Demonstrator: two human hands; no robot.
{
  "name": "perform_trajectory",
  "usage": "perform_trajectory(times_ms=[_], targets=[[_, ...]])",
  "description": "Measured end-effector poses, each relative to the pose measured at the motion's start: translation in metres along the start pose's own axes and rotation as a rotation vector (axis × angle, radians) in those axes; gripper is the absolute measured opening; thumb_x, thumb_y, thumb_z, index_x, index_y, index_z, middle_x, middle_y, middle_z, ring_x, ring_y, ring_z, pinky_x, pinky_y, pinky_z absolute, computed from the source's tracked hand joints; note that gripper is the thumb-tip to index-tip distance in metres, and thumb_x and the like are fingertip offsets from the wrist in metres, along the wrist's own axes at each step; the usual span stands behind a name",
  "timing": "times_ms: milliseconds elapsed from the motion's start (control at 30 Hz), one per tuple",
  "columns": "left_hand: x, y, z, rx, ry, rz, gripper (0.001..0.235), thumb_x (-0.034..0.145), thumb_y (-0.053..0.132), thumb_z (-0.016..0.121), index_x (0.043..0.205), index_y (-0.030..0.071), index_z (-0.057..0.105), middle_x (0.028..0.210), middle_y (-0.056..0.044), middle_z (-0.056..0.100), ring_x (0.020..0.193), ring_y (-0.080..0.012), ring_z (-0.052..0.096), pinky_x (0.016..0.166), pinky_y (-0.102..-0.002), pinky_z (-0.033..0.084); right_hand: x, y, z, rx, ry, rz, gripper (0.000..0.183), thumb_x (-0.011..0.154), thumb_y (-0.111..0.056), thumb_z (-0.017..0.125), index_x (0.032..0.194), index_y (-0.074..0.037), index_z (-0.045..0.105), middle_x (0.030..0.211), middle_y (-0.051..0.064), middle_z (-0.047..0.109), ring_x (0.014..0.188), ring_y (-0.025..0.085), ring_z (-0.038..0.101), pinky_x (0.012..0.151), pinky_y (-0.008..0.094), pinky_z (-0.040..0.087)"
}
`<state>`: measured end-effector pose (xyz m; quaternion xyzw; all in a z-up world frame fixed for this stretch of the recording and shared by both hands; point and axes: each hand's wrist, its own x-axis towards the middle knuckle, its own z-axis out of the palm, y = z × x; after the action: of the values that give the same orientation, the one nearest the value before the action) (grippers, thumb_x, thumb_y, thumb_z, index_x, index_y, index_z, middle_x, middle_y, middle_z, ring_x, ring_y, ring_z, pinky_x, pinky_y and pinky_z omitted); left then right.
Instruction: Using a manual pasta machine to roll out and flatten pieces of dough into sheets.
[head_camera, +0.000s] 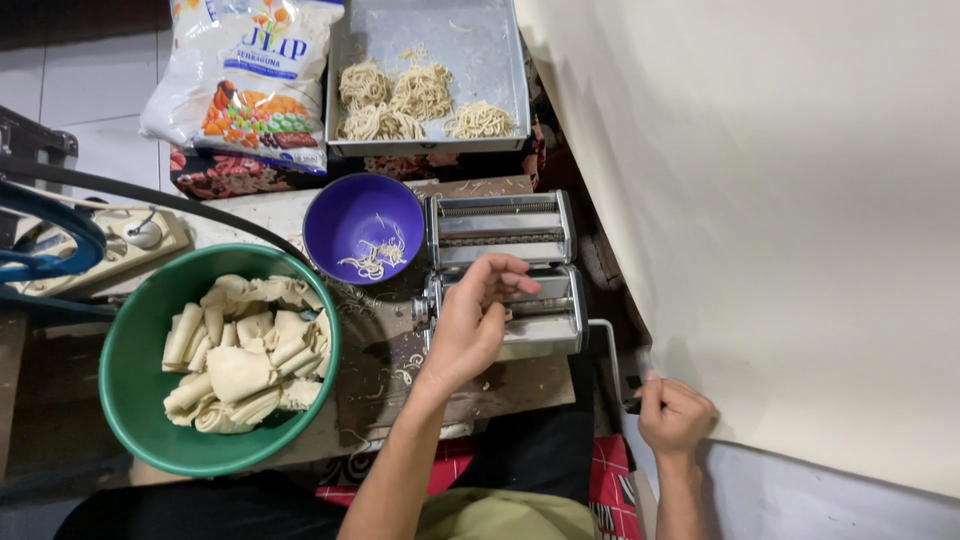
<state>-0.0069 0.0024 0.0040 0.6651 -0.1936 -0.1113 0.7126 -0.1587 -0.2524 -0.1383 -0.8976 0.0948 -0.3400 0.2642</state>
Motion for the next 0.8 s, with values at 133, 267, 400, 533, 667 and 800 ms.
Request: perform_trajectory(times_ms=[133,267,400,533,667,800], targets=[[-0.006,-0.005,0.007,-0.086,0.129,0.098,0.047,0.072,-0.016,0.030,0.109,0.000,0.054,0.098,-0.014,0.067,0.101,-0.0241,0.069,0.089,-0.032,0.058,0.031,-0.039,-0.033,0.087,0.111,-0.146,0.045,0.093,0.005,0.051,0.052,-0.005,0.065,0.044,0.005,0.054,0.039,0.018,0.054,0.041,0.025,0.033],[-0.027,-0.020,0.007,-0.279,0.512,0.543,0.032,0.083,-0.020,0.044,0.100,0.006,0.053,0.084,-0.010,0.063,0.076,-0.0181,0.066,0.070,-0.024,0.059,0.070,-0.047,-0.048,0.218,0.251,-0.263,0.049,0.094,0.002,0.044,0.047,-0.001,0.057,0.035,0.007,0.043,0.029,0.017,0.040,0.037,0.025,0.024],[-0.061,-0.035,0.006,-0.134,0.787,0.875,0.029,0.070,-0.013,0.040,0.084,0.012,0.044,0.063,-0.002,0.051,0.062,-0.0150,0.050,0.061,-0.024,0.043,0.111,-0.059,-0.048,0.263,0.299,-0.244,0.050,0.099,-0.001,0.044,0.051,0.004,0.058,0.039,0.010,0.044,0.033,0.020,0.040,0.042,0.028,0.027],[-0.091,-0.071,0.015,-0.035,0.916,0.759,0.029,0.074,-0.014,0.043,0.081,0.013,0.042,0.060,-0.002,0.050,0.058,-0.0146,0.046,0.058,-0.025,0.044,0.153,-0.073,-0.034,0.216,0.315,-0.224,0.050,0.100,0.005,0.045,0.053,0.005,0.061,0.041,0.009,0.043,0.038,0.021,0.039,0.048,0.031,0.028],[-0.117,-0.114,0.019,-0.251,0.871,0.222,0.044,0.069,-0.021,0.041,0.101,0.008,0.043,0.100,-0.009,0.047,0.087,-0.0174,0.049,0.069,-0.025,0.048,0.178,-0.067,-0.017,0.252,0.232,-0.168,0.049,0.103,0.002,0.046,0.057,0.005,0.062,0.044,0.009,0.045,0.042,0.021,0.042,0.050,0.029,0.028],[-0.117,-0.125,0.016,-0.105,0.706,-0.226,0.047,0.075,-0.015,0.051,0.119,0.004,0.051,0.112,-0.010,0.051,0.087,-0.0145,0.051,0.073,-0.024,0.048,0.190,-0.060,-0.005,0.257,0.185,-0.104,0.050,0.105,-0.001,0.046,0.058,0.005,0.063,0.045,0.009,0.046,0.042,0.018,0.041,0.048,0.026,0.025]])
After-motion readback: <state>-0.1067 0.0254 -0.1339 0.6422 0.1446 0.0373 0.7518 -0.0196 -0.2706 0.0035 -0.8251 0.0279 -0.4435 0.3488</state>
